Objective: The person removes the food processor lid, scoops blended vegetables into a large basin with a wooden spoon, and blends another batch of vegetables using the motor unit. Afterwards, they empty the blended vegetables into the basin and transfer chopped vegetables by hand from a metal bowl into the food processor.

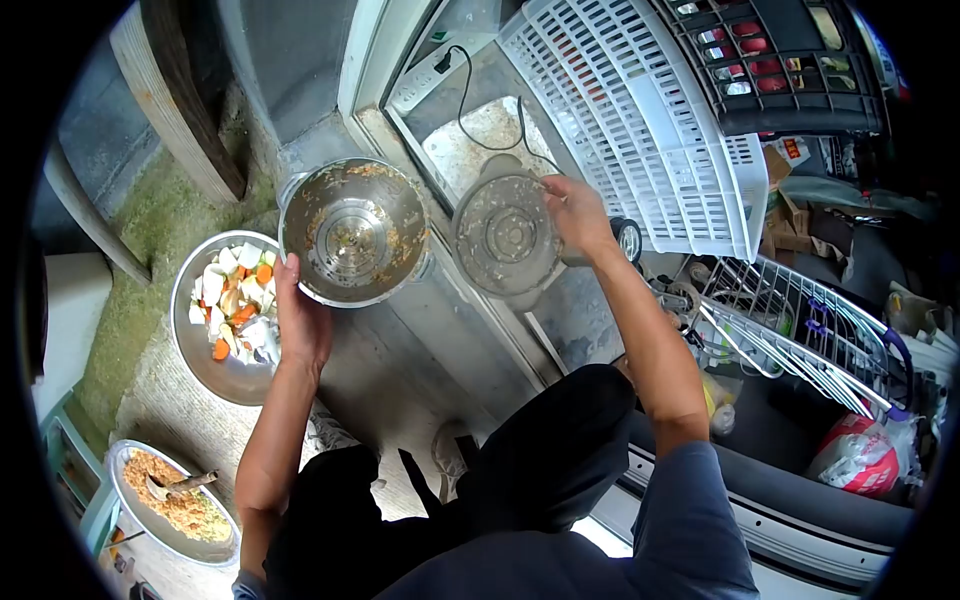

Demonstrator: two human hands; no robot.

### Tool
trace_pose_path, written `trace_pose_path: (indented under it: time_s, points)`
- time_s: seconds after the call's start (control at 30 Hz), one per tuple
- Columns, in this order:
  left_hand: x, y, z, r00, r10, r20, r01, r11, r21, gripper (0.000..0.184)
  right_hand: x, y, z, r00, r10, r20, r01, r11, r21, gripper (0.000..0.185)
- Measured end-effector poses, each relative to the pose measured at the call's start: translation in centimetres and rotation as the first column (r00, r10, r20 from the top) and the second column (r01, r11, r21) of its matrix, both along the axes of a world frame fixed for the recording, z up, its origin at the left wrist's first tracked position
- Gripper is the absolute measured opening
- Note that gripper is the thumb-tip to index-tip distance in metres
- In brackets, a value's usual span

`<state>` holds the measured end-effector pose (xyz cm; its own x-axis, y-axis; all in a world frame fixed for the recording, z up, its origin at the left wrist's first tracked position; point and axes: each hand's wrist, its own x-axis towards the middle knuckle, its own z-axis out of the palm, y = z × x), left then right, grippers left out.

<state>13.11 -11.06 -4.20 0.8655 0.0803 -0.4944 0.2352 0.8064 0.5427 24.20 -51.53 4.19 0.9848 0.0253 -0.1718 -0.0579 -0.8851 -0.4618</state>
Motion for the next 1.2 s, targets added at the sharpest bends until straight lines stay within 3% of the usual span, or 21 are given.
trace_pose_path:
  time_s: [0.1, 0.2, 0.3, 0.33, 0.43, 0.47, 0.57, 0.67, 0.73, 0.77, 0.8, 0.9, 0.93, 0.97, 1.0, 1.03, 1.07, 1.1, 1.17, 1.2]
  points:
    - [-0.7, -1.7, -0.5, 0.998, -0.058, 0.012, 0.058, 0.998, 0.007, 0.065, 3.8, -1.2, -1.1, 0.999, -0.028, -0.034, 0.031, 0.996, 0.085, 0.027]
    - [-1.6, -2.3, -1.0, 0.995, -0.091, -0.031, 0.093, 0.994, 0.052, 0.069, 6.9, -1.0, -2.0, 0.997, -0.039, -0.064, 0.034, 0.997, -0.070, 0.024]
    - [-2.2, -2.5, -0.9, 0.993, -0.110, 0.041, 0.108, 0.993, 0.048, 0.072, 9.3, -3.2, -5.2, 0.995, -0.081, -0.053, 0.075, 0.992, -0.103, 0.023]
    - [-2.4, -2.5, -1.3, 0.989, -0.149, 0.000, 0.149, 0.987, 0.056, 0.073, 9.8, -3.5, -6.1, 0.987, -0.162, -0.015, 0.160, 0.980, -0.116, 0.028]
    - [-2.9, -2.7, -3.0, 0.980, -0.194, 0.033, 0.192, 0.980, 0.052, 0.073, 10.1, -2.7, -6.5, 0.979, -0.196, 0.063, 0.205, 0.956, -0.209, 0.038]
    - [-3.3, -2.6, -3.3, 0.980, -0.199, 0.030, 0.198, 0.979, 0.046, 0.076, 10.1, -2.3, -5.9, 0.993, -0.096, 0.070, 0.115, 0.935, -0.335, 0.049]
    - [-3.1, -2.3, -1.5, 0.970, -0.239, 0.036, 0.235, 0.968, 0.090, 0.082, 9.7, -2.2, -5.7, 0.914, 0.218, 0.341, -0.027, 0.873, -0.486, 0.047]
    - [-3.8, -1.7, -2.9, 0.958, -0.286, 0.029, 0.269, 0.930, 0.251, 0.088, 9.1, 2.8, -2.1, 0.952, 0.032, 0.303, 0.039, 0.973, -0.227, 0.047]
    - [-4.6, -0.8, -1.3, 0.961, -0.275, 0.010, 0.250, 0.885, 0.393, 0.078, 7.5, 8.4, 1.2, 0.971, -0.019, 0.240, 0.009, 0.999, 0.043, 0.037]
    - [-5.3, -0.3, -1.1, 0.949, -0.314, 0.014, 0.270, 0.837, 0.476, 0.071, 6.4, 11.3, 2.2, 0.975, 0.005, 0.224, -0.056, 0.974, 0.221, 0.032]
    - [-6.2, -0.9, -1.7, 0.982, -0.186, 0.045, 0.131, 0.826, 0.548, 0.056, 5.1, 14.7, 3.5, 0.989, 0.037, 0.144, -0.081, 0.945, 0.317, 0.029]
    - [-8.1, 3.0, 1.2, 0.903, -0.429, -0.030, 0.364, 0.725, 0.585, 0.034, -0.6, 26.5, 5.4, 0.963, 0.271, 0.011, -0.234, 0.809, 0.539, 0.022]
    - [-8.8, 4.0, 1.8, 0.922, -0.386, 0.025, 0.282, 0.714, 0.640, 0.014, -2.1, 29.6, 4.7, 0.881, 0.471, 0.049, -0.437, 0.769, 0.466, 0.021]
    - [-9.5, 5.5, 1.8, 0.949, -0.316, 0.015, 0.236, 0.737, 0.633, 0.012, -3.5, 32.5, 4.0, 0.736, 0.676, 0.046, -0.633, 0.662, 0.402, 0.023]
    - [-10.4, 7.3, 1.6, 0.968, -0.250, 0.004, 0.193, 0.756, 0.626, 0.011, -5.3, 34.8, 1.6, 0.615, 0.781, 0.113, -0.730, 0.510, 0.455, 0.022]
    - [-11.1, 8.9, 1.4, 0.994, -0.067, -0.092, 0.108, 0.815, 0.570, 0.009, -6.9, 36.7, -0.6, 0.464, 0.880, 0.103, -0.861, 0.420, 0.287, 0.022]
    - [-11.4, 10.9, 1.1, 0.993, 0.089, -0.082, -0.028, 0.825, 0.565, 0.007, -9.0, 38.4, -3.2, 0.440, 0.890, 0.117, -0.888, 0.411, 0.206, 0.022]
    - [-12.6, 13.4, -0.4, 0.978, 0.111, -0.175, 0.025, 0.774, 0.632, 0.010, -10.5, 39.7, -4.9, 0.427, 0.903, -0.048, -0.889, 0.429, 0.159, 0.026]
    - [-13.0, 15.8, -1.0, 0.912, 0.353, -0.211, -0.120, 0.719, 0.684, 0.012, -11.7, 41.1, -7.7, 0.334, 0.897, -0.290, -0.918, 0.380, 0.116, 0.023]
    - [-13.8, 17.3, -1.7, 0.898, 0.384, -0.215, -0.121, 0.685, 0.718, 0.011, -12.1, 41.1, -8.5, 0.346, 0.888, -0.304, -0.903, 0.403, 0.150, 0.021]
